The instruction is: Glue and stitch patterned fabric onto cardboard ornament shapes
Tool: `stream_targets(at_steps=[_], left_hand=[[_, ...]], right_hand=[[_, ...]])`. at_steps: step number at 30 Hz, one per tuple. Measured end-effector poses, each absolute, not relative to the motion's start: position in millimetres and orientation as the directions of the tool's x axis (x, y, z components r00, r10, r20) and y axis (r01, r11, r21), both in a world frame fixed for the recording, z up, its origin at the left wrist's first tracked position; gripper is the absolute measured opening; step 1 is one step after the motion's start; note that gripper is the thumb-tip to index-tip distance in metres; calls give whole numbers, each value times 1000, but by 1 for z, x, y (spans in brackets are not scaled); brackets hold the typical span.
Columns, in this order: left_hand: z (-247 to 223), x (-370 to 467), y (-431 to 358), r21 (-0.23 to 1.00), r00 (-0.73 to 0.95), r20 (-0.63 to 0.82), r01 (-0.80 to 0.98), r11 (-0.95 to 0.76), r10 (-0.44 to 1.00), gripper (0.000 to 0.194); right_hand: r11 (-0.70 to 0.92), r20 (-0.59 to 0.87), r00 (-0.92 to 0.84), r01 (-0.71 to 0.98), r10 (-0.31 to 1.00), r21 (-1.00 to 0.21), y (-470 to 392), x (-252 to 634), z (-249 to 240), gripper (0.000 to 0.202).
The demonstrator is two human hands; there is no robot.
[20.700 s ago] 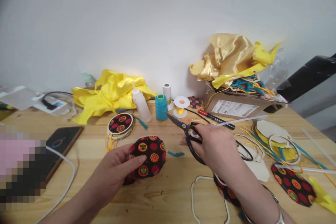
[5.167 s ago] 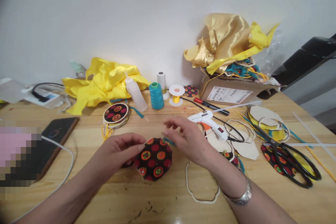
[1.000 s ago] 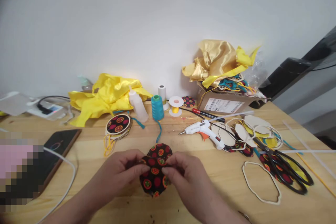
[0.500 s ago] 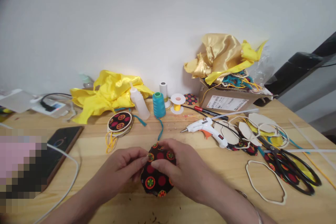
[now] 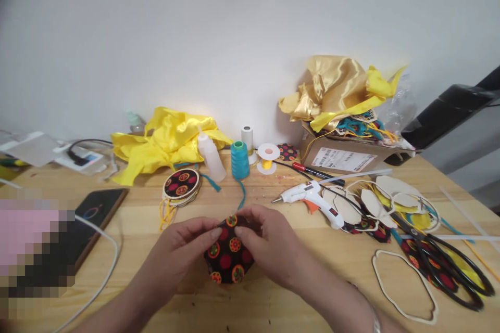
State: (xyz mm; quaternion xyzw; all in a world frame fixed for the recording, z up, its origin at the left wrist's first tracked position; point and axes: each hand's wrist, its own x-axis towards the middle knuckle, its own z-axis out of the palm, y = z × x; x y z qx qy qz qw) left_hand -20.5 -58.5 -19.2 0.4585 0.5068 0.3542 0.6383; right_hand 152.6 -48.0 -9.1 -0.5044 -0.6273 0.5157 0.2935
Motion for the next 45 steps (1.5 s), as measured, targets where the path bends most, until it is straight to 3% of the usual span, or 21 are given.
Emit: stream_targets(at_steps=[5,8,11,16,20,24,28,32,38,45], left_hand=[[-19,-21,-60,959,250,-281,114,259,927,20],[-19,-20,-61,954,209,-298,34,297,931,23],[-21,-17,-62,911,273,-370,-80,404,888,21],[-24,-13,-63,866,281,-443,-110,487,851,19],[-25,-13,-63,851,261,-465,-129,508,846,22],[-24,-14,-62,877,210,-463,-31,479,861,22],[-23,-14,-60,893,207,-448,49,448,870,22],[-23,-13,-60,899,248,-432,47,434,867,21],[-24,-13,-62,919,321,-381,26,394,867,21],[-20,-11,-64,945,316,-323,56,322,892,23]], right_hand=[[52,-114,-331,452,937,-890,-47,150,-6,14],[13,-127,-289,436,949,-900,-47,146,-10,20],[-16,-133,-238,436,962,-900,-48,146,-15,23],[110,-45,-277,519,960,-847,-52,150,-20,25],[322,102,-352,652,930,-687,-52,152,-21,25],[479,145,-468,754,872,-449,-49,154,-23,25],[633,166,-612,757,774,-163,-48,155,-25,14],[672,212,-668,738,714,61,-51,154,-27,11],[586,276,-604,796,748,154,-53,149,-37,9],[500,289,-508,860,812,104,-56,145,-34,13]])
